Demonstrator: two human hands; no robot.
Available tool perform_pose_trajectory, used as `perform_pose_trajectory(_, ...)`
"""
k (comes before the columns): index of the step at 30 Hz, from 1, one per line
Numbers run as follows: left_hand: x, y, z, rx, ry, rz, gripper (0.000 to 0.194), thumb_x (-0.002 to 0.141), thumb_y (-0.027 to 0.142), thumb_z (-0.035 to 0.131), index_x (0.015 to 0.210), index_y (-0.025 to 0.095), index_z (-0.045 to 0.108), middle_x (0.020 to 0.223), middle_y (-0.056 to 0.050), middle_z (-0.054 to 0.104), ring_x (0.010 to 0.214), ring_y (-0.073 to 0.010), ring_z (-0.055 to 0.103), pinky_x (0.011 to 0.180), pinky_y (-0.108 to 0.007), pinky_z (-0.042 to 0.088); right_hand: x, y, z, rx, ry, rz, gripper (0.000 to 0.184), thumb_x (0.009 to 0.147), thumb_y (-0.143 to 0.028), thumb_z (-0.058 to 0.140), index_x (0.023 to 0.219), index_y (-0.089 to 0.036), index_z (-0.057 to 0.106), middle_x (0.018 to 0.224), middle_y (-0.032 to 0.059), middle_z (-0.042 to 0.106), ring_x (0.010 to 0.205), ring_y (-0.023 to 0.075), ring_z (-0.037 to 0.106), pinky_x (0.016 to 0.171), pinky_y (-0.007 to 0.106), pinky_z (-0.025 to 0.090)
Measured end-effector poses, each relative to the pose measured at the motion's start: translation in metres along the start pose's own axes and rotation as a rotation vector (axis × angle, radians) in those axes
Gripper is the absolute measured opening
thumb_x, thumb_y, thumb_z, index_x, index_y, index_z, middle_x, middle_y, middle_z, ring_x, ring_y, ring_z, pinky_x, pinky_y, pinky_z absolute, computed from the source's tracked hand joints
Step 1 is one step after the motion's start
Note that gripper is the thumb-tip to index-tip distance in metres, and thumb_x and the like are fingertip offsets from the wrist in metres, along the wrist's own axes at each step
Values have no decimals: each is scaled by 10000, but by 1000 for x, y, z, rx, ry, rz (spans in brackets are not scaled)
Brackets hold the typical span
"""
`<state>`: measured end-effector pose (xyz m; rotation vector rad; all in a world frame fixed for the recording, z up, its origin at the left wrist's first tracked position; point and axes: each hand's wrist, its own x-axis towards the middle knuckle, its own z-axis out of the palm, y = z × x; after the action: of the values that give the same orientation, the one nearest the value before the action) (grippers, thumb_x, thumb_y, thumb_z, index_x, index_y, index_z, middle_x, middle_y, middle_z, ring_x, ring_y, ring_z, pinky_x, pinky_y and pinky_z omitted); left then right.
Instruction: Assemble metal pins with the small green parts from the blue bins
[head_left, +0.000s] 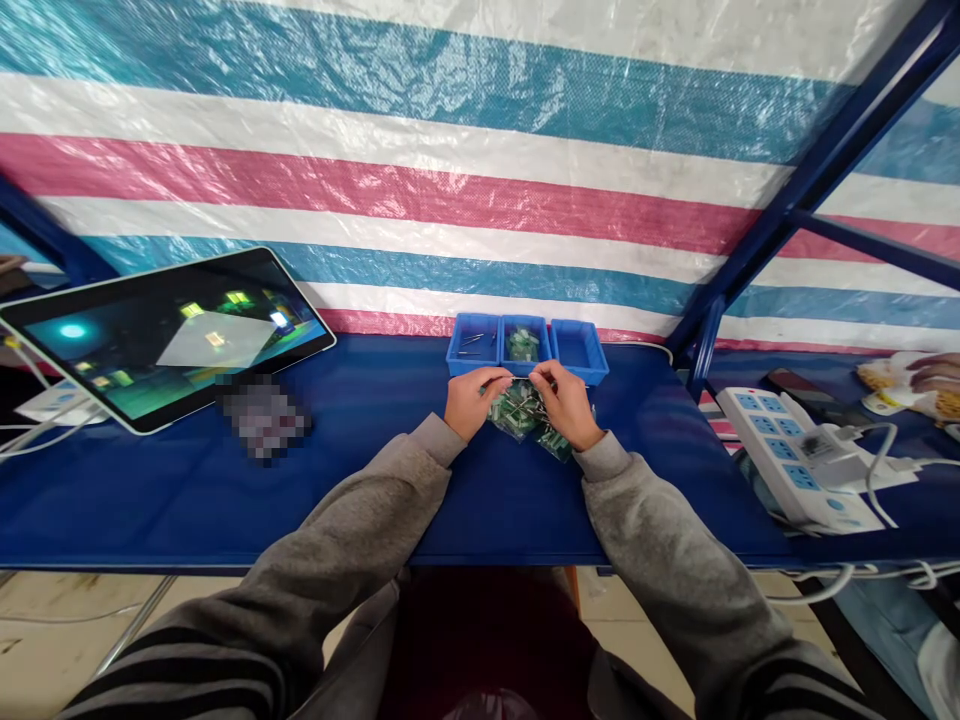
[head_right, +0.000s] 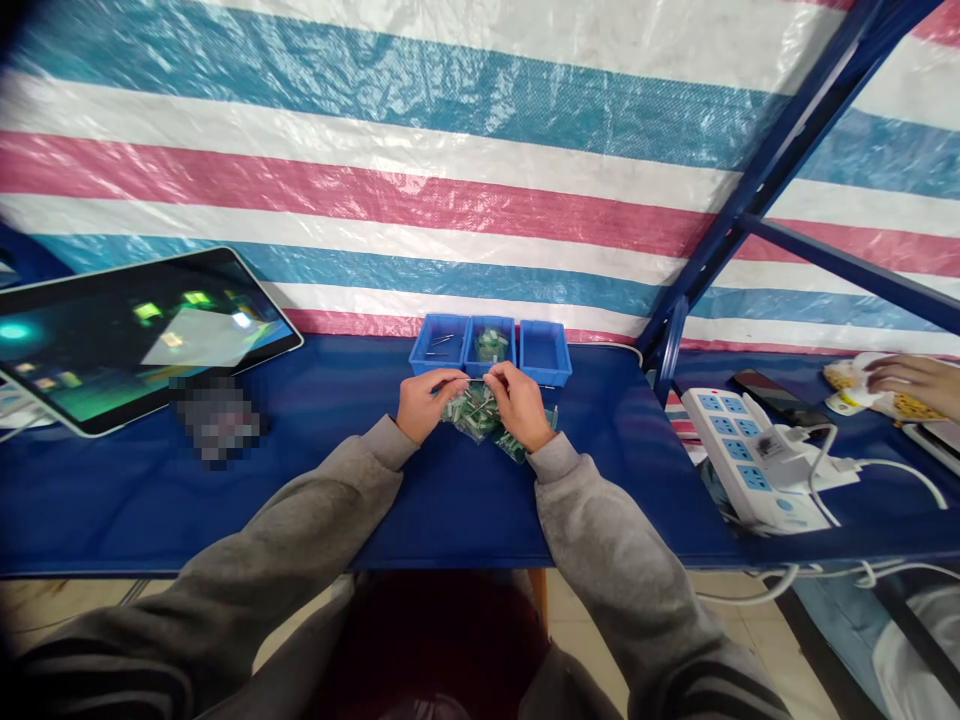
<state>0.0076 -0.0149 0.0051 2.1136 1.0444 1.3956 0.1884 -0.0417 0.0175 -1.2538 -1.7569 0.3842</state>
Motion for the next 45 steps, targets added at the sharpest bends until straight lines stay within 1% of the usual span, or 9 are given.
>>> perform_pose_trajectory(5,0,5,-2,20,0,-19,349,962,405,460,839,158,674,715,-24,692,618,-129,630,666,-236,525,-1,-1,0,61,-31,-53,311,907,-517,506,853,-228,609,807,48,643,730,199,588,700,322,478)
perform_pose_trajectory(13,-2,11,-4,100,-47,23,435,984,397,410,672,159,597,582,5,591,555,-103,556,633,-220,455,-1,-5,-2,88,-13,-126,322,928,-500,491,836,-224,629,812,56,641,742,199,588,698,322,473)
perform_pose_trajectory(15,-2,10,-4,88,-19,52,428,984,407,418,697,157,613,621,-9,621,566,-105,562,621,-222,455,-1,-5,-2,69,-13,-134,351,944,-503,459,812,-216,611,793,54,638,719,189,580,693,312,461)
perform_pose_trajectory(20,-1,6,-3,28,29,167,312,947,430,516,951,158,667,841,-55,700,682,-131,614,606,-224,481,1,-5,-3,34,5,-151,425,977,-498,379,728,-199,550,671,26,586,626,153,535,640,278,422)
perform_pose_trajectory(24,-1,5,-1,51,16,213,308,975,385,474,879,164,665,810,-46,696,691,-126,618,631,-223,478,0,-5,-3,17,-24,-144,452,985,-478,373,668,-200,536,597,2,542,570,137,518,606,267,406)
perform_pose_trajectory(31,-1,7,-2,86,38,128,373,979,410,442,778,156,627,673,-20,636,599,-110,563,598,-219,435,-1,-1,-1,76,6,-174,300,914,-471,543,881,-205,678,792,51,692,691,182,625,682,301,492)
perform_pose_trajectory(35,-1,9,-1,-9,11,29,406,967,433,451,700,159,584,554,17,536,513,-97,498,550,-216,405,-2,-1,0,82,4,-189,292,915,-454,549,839,-213,695,771,54,693,689,185,626,669,308,492)
perform_pose_trajectory(39,-2,10,1,-202,-44,-94,411,954,454,468,679,159,553,509,44,481,441,-80,446,502,-209,388,-2,-2,-1,203,-27,-119,312,890,-483,572,793,-206,678,732,39,679,644,169,613,642,302,488)
perform_pose_trajectory(45,-3,11,2,-217,-76,-88,395,950,443,477,694,156,569,525,45,487,433,-75,446,501,-213,387,0,-4,-5,414,-118,38,367,827,-547,623,719,-197,608,616,-2,587,534,141,553,545,284,458)
